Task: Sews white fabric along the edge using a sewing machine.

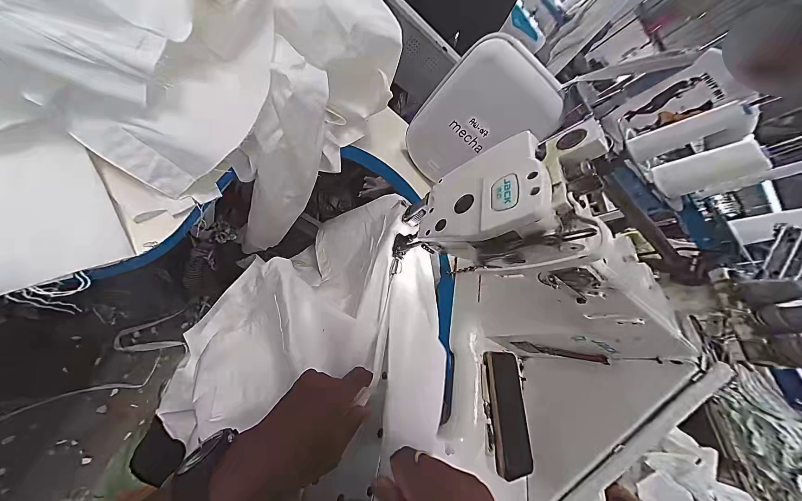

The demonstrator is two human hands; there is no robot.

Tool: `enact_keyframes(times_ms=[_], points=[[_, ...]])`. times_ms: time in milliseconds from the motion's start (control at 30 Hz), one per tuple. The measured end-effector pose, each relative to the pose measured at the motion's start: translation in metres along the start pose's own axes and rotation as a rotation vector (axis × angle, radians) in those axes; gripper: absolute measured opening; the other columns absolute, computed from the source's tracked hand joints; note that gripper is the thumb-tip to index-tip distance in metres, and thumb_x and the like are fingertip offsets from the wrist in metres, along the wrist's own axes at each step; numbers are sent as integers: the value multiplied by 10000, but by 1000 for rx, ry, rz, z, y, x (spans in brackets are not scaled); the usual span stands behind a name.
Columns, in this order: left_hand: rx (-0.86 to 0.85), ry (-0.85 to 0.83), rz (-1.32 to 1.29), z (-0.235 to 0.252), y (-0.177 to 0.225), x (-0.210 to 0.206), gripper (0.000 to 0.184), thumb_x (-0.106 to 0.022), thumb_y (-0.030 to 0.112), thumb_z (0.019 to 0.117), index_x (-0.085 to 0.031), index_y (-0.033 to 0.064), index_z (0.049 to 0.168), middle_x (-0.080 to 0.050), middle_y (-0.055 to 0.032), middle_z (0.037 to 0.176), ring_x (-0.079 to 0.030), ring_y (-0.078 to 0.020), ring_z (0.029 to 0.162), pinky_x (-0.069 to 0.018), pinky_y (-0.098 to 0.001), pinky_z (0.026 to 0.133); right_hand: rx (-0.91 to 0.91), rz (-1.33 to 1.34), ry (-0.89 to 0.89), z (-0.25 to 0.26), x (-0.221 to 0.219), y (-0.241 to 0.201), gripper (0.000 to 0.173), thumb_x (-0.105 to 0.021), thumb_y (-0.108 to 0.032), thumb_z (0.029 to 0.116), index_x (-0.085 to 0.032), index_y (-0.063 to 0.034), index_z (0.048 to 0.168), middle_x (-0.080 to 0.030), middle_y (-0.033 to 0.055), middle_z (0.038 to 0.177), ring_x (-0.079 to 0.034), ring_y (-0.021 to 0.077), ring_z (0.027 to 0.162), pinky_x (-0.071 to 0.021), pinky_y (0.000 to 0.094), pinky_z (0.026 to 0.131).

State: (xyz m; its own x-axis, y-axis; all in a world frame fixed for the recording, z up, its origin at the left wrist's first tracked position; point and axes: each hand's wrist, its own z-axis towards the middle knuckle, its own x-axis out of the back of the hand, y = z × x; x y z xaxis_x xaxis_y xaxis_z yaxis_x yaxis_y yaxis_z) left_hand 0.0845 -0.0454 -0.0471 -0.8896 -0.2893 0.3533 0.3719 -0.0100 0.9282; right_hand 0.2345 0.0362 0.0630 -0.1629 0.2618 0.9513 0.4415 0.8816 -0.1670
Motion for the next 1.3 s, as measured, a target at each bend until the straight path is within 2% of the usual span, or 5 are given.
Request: enact_keyframes(times_ms=[100, 233, 633, 1067, 1300], points=[[257, -377, -72, 22, 8, 34, 631, -607, 110, 1010, -338, -7, 1569, -680, -260, 858, -681, -421, 779, -533, -561, 760, -64, -9, -115, 14, -6, 3, 275, -573, -151, 987, -673, 64, 847, -658, 205, 735, -697, 377, 679, -533, 518, 564], [193, -491, -125, 33, 0, 38, 846, -632, 79, 976, -104, -1, 1632, -650, -248, 871, -656, -398, 792, -524, -541, 758, -25, -14, -101, 16, 7, 1, 290, -597, -186, 973, -670, 44, 812, -621, 177, 654, -666, 352, 602, -502, 486, 514], [218, -358, -49, 40, 8, 40, 578, -557, 153, 1048, -355, -4, 1567, -672, -245, 826, -668, -416, 789, -513, -560, 782, -113, -74, -11, 26, -8, 9, 275, -561, -166, 996, -669, 54, 871, -650, 190, 699, -690, 366, 639, -521, 494, 529], [-128, 417, 320, 42, -19, -27, 139, -608, 153, 876, -715, 78, 828, -577, -53, 535, -611, -218, 441, -443, -372, 374, -65, -331, 293, 42, -17, -5, 109, -644, -21, 865, -730, 40, 893, -701, 163, 728, -710, 276, 593, -542, 361, 479], [-155, 573, 318, 45, -21, -21, 251, -561, 200, 909, -741, 103, 762, -654, -43, 705, -635, -220, 641, -488, -348, 549, -65, -476, 433, 63, -22, -1, 205, -644, -45, 869, -780, 50, 989, -708, 136, 709, -667, 217, 533, -505, 298, 467]])
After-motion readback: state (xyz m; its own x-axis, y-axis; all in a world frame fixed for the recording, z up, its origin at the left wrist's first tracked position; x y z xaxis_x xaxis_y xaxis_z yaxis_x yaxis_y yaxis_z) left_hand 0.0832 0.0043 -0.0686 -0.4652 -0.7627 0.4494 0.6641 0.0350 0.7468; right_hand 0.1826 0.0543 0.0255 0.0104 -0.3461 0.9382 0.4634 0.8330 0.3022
